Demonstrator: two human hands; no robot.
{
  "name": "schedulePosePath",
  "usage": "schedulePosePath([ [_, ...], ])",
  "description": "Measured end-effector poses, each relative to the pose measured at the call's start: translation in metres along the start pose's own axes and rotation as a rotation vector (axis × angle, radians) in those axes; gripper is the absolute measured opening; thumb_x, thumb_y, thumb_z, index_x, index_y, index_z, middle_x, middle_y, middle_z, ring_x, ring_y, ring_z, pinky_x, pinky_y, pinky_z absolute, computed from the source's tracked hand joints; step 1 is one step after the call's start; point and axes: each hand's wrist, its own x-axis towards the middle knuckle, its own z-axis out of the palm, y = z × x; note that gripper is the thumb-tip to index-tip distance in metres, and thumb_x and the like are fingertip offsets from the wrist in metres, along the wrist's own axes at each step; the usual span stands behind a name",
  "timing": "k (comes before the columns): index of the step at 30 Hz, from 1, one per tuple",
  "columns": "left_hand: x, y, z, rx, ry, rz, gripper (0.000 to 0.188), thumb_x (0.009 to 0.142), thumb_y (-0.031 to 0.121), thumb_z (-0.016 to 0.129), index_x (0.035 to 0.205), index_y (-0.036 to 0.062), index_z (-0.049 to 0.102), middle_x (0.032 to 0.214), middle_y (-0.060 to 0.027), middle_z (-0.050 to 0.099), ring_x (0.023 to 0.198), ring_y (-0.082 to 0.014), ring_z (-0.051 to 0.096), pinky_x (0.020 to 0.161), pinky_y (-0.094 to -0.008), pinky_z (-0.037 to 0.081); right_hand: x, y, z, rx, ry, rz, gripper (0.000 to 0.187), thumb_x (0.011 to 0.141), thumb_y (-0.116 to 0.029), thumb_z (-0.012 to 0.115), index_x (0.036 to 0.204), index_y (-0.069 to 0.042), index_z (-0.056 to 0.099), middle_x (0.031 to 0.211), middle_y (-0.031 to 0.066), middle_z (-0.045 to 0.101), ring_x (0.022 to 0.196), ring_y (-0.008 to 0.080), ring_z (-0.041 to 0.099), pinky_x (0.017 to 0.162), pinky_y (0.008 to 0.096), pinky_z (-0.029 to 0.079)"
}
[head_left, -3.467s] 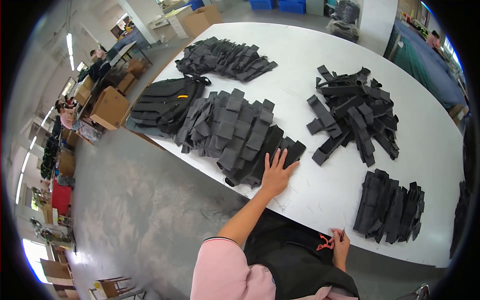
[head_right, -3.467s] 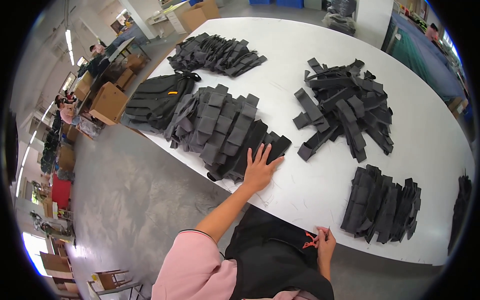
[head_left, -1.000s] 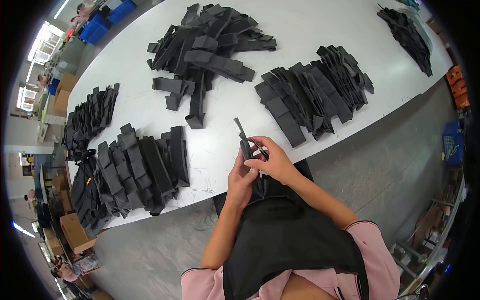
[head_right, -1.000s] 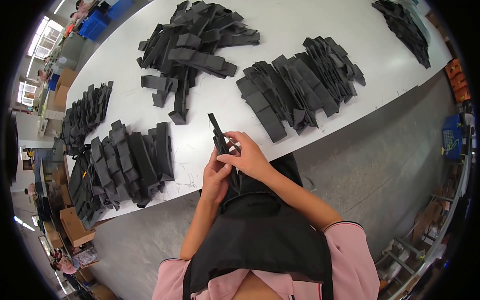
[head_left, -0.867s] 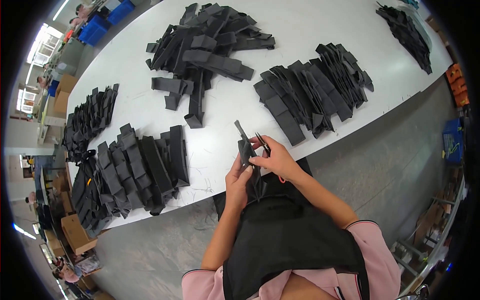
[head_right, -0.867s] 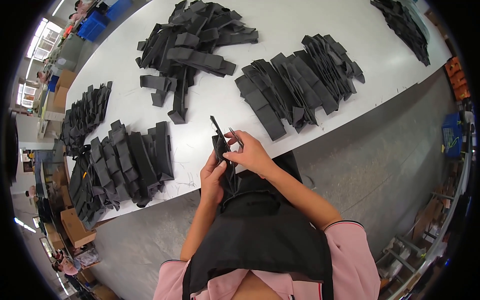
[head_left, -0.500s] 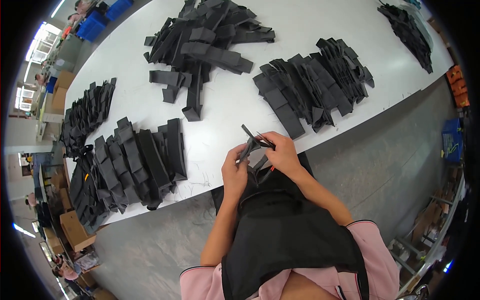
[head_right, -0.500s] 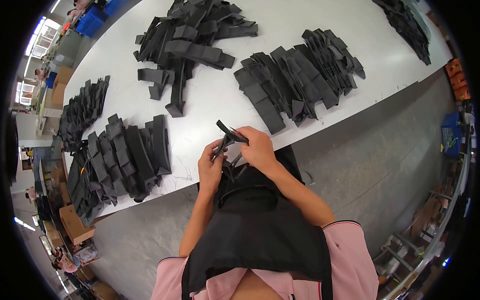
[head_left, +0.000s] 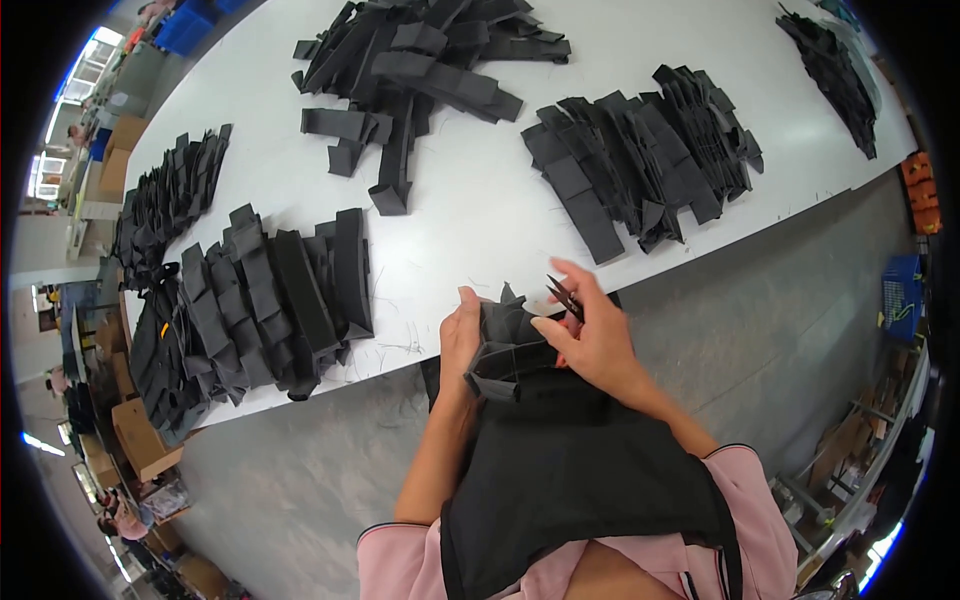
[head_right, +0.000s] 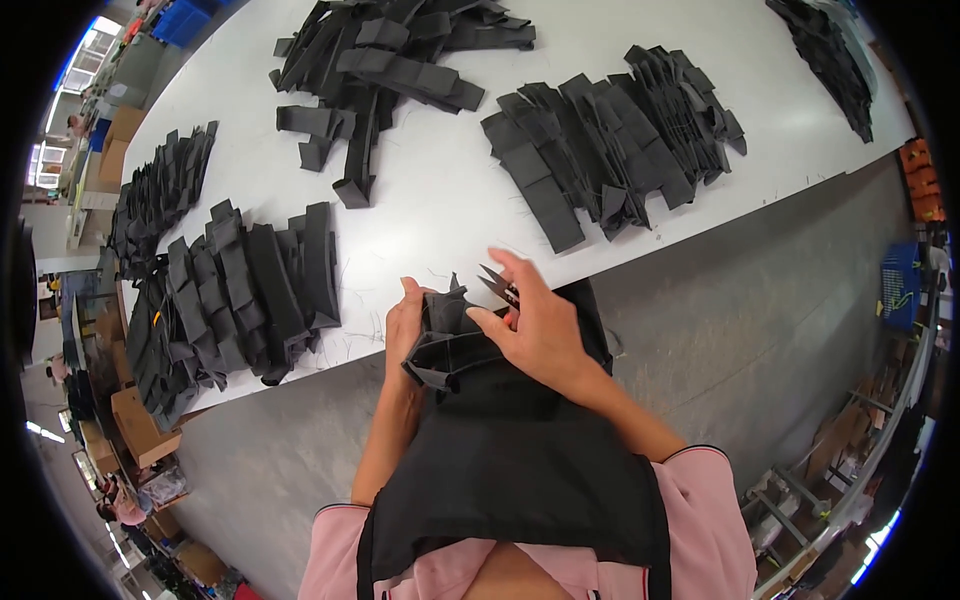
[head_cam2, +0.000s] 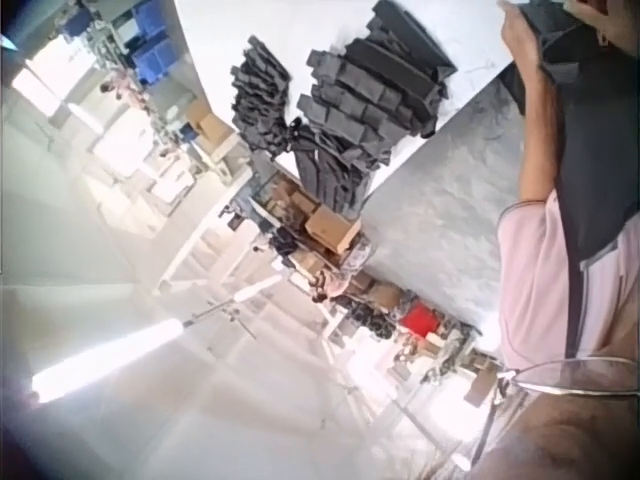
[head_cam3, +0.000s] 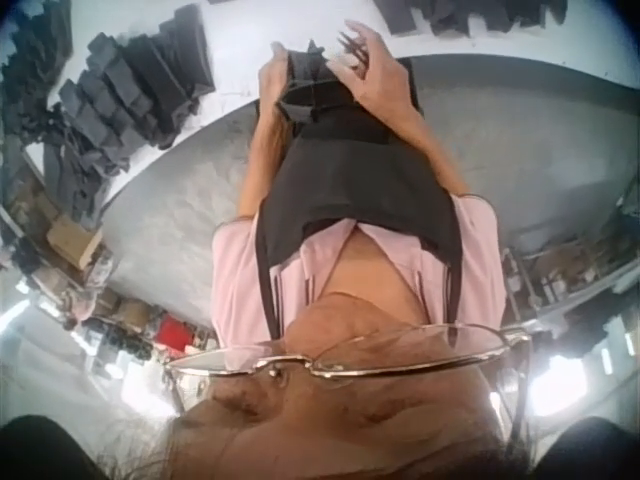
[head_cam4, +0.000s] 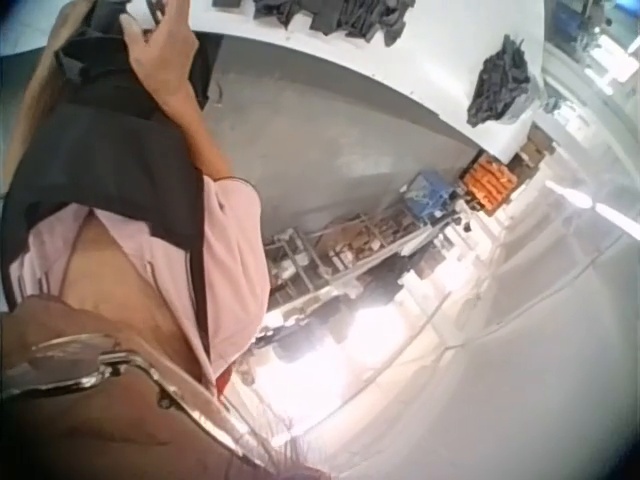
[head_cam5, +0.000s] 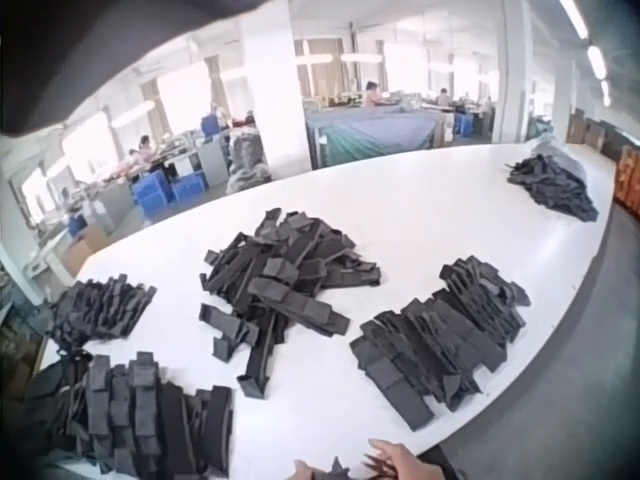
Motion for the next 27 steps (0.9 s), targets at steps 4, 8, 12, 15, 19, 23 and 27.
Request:
schedulePosePath([
  [4, 0.002, 0.004, 0.001, 0.128, -0.001, 0.070, 0.058, 0.096, 0.050, 0.039, 0.080, -0.0007, 0.061, 0.069, -0.0020, 0.057, 0.063, -0.0083, 0.049, 0.060, -0.0225, 0.040, 0.004, -0.008, -0.007, -0.227, -0.025, -0.272, 0.037, 0.080, -0.007, 0.064, 0.116, -0.007, 0.054, 0.095, 0.0079, 0.055, 0.074, 0.0154, 0.057, 0.063, 0.0291, 0.047],
  [8, 0.001, 0.009, -0.001, 0.181, 0.015, 0.106, 0.057, 0.096, 0.049, 0.039, 0.079, -0.0008, 0.061, 0.068, -0.0017, 0.056, 0.064, -0.0085, 0.048, 0.060, -0.0225, 0.039, 0.006, -0.007, -0.009, -0.393, -0.172, -0.399, 0.039, 0.077, -0.003, 0.064, 0.115, -0.007, 0.056, 0.096, 0.0082, 0.052, 0.076, 0.0240, 0.058, 0.064, 0.0336, 0.048],
  [12, -0.001, 0.010, -0.003, 0.188, -0.005, 0.108, 0.056, 0.097, 0.048, 0.039, 0.079, -0.0009, 0.061, 0.068, -0.0018, 0.056, 0.064, -0.0083, 0.048, 0.060, -0.0226, 0.039, 0.009, -0.004, -0.007, -0.429, -0.188, -0.515, 0.036, 0.074, -0.002, 0.066, 0.110, -0.006, 0.059, 0.091, 0.0072, 0.053, 0.073, 0.0231, 0.058, 0.062, 0.0323, 0.047],
  [15, 0.001, 0.005, -0.005, 0.199, -0.009, 0.117, 0.055, 0.097, 0.047, 0.039, 0.079, -0.0006, 0.061, 0.068, -0.0019, 0.056, 0.064, -0.0080, 0.048, 0.060, -0.0226, 0.040, 0.010, -0.002, -0.003, -0.465, -0.139, -0.590, 0.035, 0.073, -0.002, 0.067, 0.107, -0.005, 0.061, 0.085, 0.0057, 0.054, 0.069, 0.0217, 0.057, 0.059, 0.0308, 0.046],
  [19, 0.003, 0.003, -0.006, 0.194, -0.013, 0.128, 0.054, 0.097, 0.046, 0.040, 0.080, -0.0006, 0.061, 0.070, -0.0019, 0.057, 0.065, -0.0078, 0.048, 0.061, -0.0223, 0.040, 0.011, 0.001, 0.001, -0.522, -0.032, -0.713, 0.027, 0.074, -0.003, 0.063, 0.101, -0.004, 0.062, 0.080, 0.0045, 0.051, 0.061, 0.0204, 0.055, 0.056, 0.0327, 0.046],
  [23, 0.005, 0.001, -0.007, 0.242, -0.005, 0.123, 0.054, 0.097, 0.046, 0.040, 0.081, -0.0008, 0.062, 0.070, -0.0021, 0.057, 0.066, -0.0081, 0.049, 0.061, -0.0227, 0.040, 0.008, 0.003, 0.001, -0.526, 0.000, -0.685, 0.027, 0.073, -0.002, 0.065, 0.099, -0.003, 0.062, 0.078, 0.0036, 0.051, 0.060, 0.0197, 0.055, 0.055, 0.0319, 0.046],
  [27, 0.004, 0.004, -0.005, 0.233, -0.020, 0.129, 0.054, 0.097, 0.045, 0.040, 0.080, -0.0012, 0.062, 0.071, -0.0024, 0.058, 0.066, -0.0083, 0.049, 0.061, -0.0229, 0.040, 0.012, 0.003, 0.001, -0.390, 0.016, -0.648, 0.028, 0.070, -0.002, 0.067, 0.098, -0.004, 0.063, 0.079, 0.0044, 0.053, 0.061, 0.0196, 0.056, 0.054, 0.0310, 0.045],
])
